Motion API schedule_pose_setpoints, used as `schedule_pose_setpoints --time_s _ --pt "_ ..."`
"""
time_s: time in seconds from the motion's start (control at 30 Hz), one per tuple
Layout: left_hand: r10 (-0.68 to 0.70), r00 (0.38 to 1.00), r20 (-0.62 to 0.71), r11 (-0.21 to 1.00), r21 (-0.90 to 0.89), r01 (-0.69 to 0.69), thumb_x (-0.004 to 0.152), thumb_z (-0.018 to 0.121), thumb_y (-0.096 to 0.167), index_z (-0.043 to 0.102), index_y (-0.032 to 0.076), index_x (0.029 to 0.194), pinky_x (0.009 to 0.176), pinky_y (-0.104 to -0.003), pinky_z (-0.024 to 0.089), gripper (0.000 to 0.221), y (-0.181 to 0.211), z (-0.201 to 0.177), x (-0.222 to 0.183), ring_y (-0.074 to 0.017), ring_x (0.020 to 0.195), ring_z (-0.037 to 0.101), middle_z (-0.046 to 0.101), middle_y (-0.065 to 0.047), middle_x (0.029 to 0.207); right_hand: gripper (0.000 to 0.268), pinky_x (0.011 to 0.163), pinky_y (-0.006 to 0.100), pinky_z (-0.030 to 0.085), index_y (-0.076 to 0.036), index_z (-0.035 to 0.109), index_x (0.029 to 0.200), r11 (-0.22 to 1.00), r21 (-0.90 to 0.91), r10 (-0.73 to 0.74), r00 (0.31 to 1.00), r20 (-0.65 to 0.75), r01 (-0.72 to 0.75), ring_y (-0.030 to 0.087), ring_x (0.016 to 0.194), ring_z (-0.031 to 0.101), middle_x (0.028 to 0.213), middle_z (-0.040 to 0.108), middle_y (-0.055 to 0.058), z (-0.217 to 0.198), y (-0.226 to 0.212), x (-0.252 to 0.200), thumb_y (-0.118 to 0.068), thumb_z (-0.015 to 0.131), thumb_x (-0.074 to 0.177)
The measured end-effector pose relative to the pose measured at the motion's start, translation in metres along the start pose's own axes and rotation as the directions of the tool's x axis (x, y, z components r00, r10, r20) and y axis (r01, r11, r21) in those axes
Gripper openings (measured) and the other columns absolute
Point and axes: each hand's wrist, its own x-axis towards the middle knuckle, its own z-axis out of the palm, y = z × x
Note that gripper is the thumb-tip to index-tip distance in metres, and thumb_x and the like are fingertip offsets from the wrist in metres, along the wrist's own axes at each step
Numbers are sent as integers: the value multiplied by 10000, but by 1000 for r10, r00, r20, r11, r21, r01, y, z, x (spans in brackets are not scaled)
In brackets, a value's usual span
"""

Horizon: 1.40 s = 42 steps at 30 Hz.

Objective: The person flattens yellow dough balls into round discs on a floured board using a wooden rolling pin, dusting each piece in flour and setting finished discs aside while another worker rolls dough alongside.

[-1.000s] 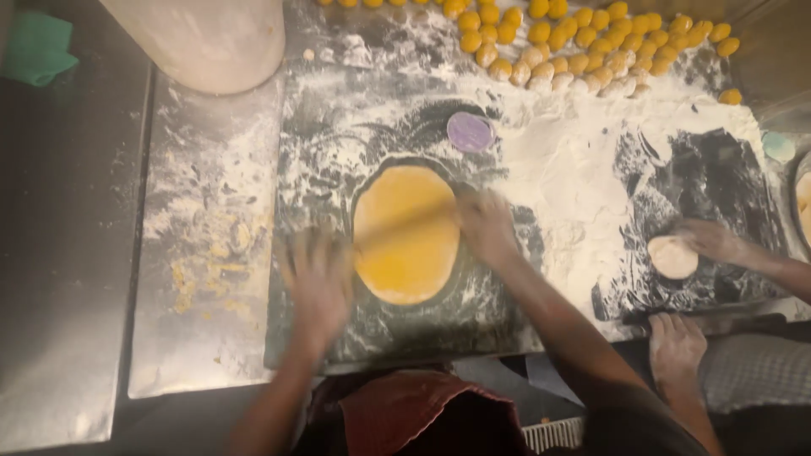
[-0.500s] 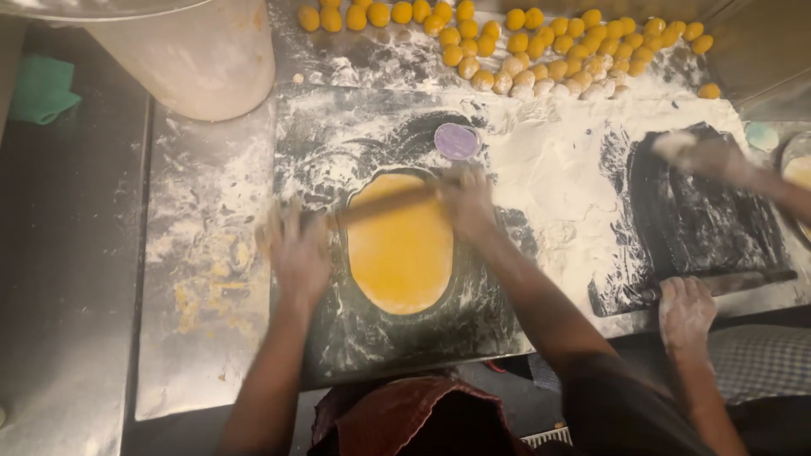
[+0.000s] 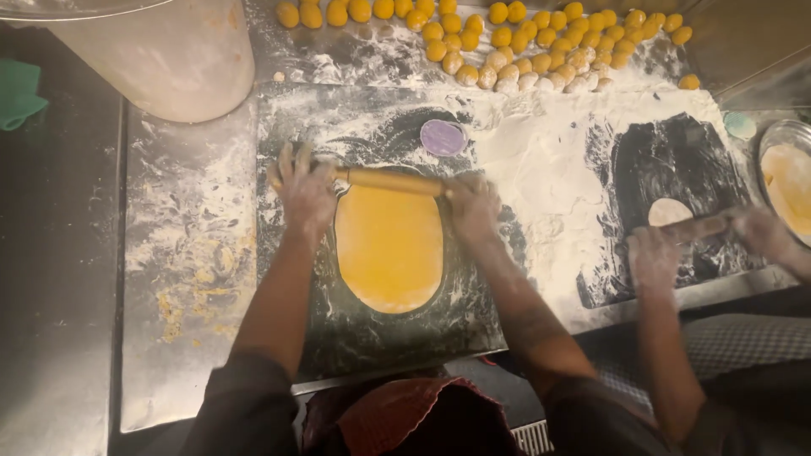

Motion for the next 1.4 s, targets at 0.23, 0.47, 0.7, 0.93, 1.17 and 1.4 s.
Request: schedule_pose_setpoints --time_s 0.23,0.47,0.7,0.93,1.17,1.4 --pt "298 955 1 948 -121 -296 733 686 138 639 192 1309 1149 -660 203 581 -5 -68 -223 -414 1425 343 448 -192 1505 309 880 408 513 -198 755 1209 905 373 -237 970 44 204 250 1047 646 1161 630 84 11 63 -156 -314 664 938" --pt "159 966 -203 986 -9 -164 945 631 153 645 85 1276 759 -450 512 338 -55 -18 -214 -308 922 612 668 -128 1087 338 953 434 511 -44 671 1188 957 226 -104 941 -322 184 371 1101 629 1180 670 181 20 92 -76 -184 768 896" --pt "-324 918 -229 946 -73 316 1016 590 354 641 33 1250 697 -477 533 401 -68 -7 -97 -307 836 648 644 -134 1038 85 918 464 512 -38 740 1009 996 82 -10 949 -314 37 395 1067 627 1075 685 184 47 125 49 -81 719 939" --pt "-322 865 -385 947 -135 293 1124 576 320 648 60 1258 805 -542 497 301 -52 -19 -99 -418 950 623 633 -190 1087 182 734 377 582 -66 798 1012 909 400 50 984 169 -115 283 824 757 873 787 137 -6 50 43 -114 707 861" --pt "-330 888 -321 940 -194 279 1041 600 273 630 21 1249 826 -535 506 328 -47 -27 -100 -410 953 630 620 -194 1067 639 1086 509 291 21 267 1518 922 239 -377 845 380 304 378 1327 333 1456 337 256 14 -47 -43 -287 568 1047" --pt "-350 889 -295 930 -223 292 1052 610 254 614 7 1291 844 -539 508 344 -42 -33 -99 -414 981 634 609 -204 1101 887 1258 524 25 39 110 1600 920 -186 -244 874 420 346 377 1580 25 1686 54 244 14 -68 -14 -547 435 1019"
